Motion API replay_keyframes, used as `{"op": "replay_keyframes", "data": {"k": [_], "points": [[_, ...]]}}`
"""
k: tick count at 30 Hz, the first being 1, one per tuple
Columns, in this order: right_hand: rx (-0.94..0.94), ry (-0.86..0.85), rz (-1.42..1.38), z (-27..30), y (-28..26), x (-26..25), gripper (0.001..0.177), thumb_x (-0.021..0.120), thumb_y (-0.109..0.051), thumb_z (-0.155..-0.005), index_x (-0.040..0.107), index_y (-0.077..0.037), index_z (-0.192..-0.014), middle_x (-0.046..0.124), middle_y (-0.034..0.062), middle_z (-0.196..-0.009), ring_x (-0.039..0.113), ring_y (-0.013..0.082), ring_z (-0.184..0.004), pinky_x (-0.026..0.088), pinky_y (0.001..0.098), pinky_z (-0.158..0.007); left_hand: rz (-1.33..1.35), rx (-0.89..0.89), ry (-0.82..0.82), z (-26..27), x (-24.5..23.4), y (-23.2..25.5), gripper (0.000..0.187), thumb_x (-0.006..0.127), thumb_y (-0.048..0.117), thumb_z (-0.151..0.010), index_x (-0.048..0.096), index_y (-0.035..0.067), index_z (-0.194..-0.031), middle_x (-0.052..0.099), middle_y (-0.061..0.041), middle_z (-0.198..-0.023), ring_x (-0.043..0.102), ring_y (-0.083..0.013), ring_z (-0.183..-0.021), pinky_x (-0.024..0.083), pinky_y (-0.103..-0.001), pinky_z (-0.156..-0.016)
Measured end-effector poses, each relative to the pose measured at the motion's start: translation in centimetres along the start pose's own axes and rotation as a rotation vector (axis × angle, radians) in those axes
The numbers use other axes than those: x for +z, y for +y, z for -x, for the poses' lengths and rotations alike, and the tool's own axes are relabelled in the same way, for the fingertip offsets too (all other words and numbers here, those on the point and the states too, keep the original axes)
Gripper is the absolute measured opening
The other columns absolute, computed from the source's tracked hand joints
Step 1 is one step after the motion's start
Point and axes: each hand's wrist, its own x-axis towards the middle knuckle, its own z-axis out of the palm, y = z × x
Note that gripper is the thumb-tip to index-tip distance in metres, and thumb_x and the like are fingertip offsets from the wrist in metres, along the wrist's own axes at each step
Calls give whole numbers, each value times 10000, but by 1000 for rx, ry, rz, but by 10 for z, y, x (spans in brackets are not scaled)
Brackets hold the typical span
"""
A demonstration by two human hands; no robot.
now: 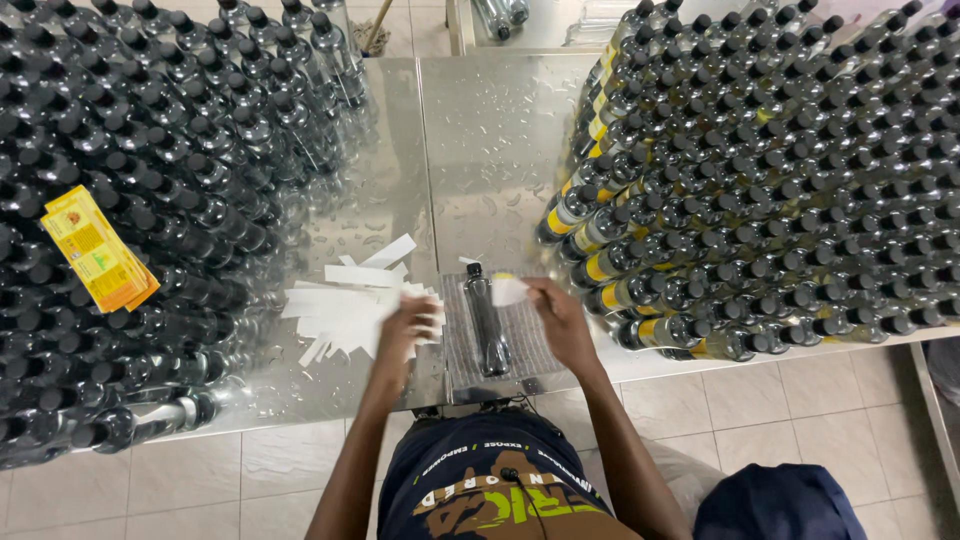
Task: The person labels bottles by hand. The person takes a paper label from a stack, wraps it around a clear plastic bottle, and presses it into place. The person then places the labeled bottle into a large group of similar bottles on a metal table.
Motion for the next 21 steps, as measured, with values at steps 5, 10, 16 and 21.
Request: {"op": "replay_keyframes", "data": {"k": [5, 10, 16, 21], "points": [[-235, -343, 211, 9, -19, 16, 285, 630, -90, -1063, 785, -137, -1297, 795, 155, -1326, 655, 452, -1370, 463, 618, -1169, 275, -197, -343, 3, 52, 3, 772, 501, 622, -1110, 563, -11, -1547, 734, -187, -1319, 758, -256, -1078, 657, -388, -869], [-461, -485, 349, 19, -17, 12, 268, 621, -1, -1050, 777, -127, -1228, 777, 94, -1358, 585, 418, -1456, 418, 604, -1199, 252, -208, -280, -18, 40, -25, 430, 693, 344, -1103, 660, 69, -1432, 734, -164, -1271, 781, -248, -1004, 669, -398, -816], [-605, -534, 429, 21, -11, -9, 242, 669, -54, -1043, 768, -207, -1201, 730, 52, -1436, 525, 425, -1501, 418, 588, -1183, 77, -167, -242, 1, 54, -16, 452, 781, 163, -1018, 683, 61, -1447, 749, -142, -1196, 774, -260, -1014, 682, -392, -810], [-546, -477, 449, 13, 28, -23, 182, 744, -136, -1010, 813, -191, -1169, 735, 78, -1408, 581, 421, -1436, 451, 571, -1167, 170, -224, -187, 2, 58, -23, 481, 731, 88, -1019, 613, -40, -1467, 685, -187, -1290, 741, -294, -1090, 677, -433, -881]]}}
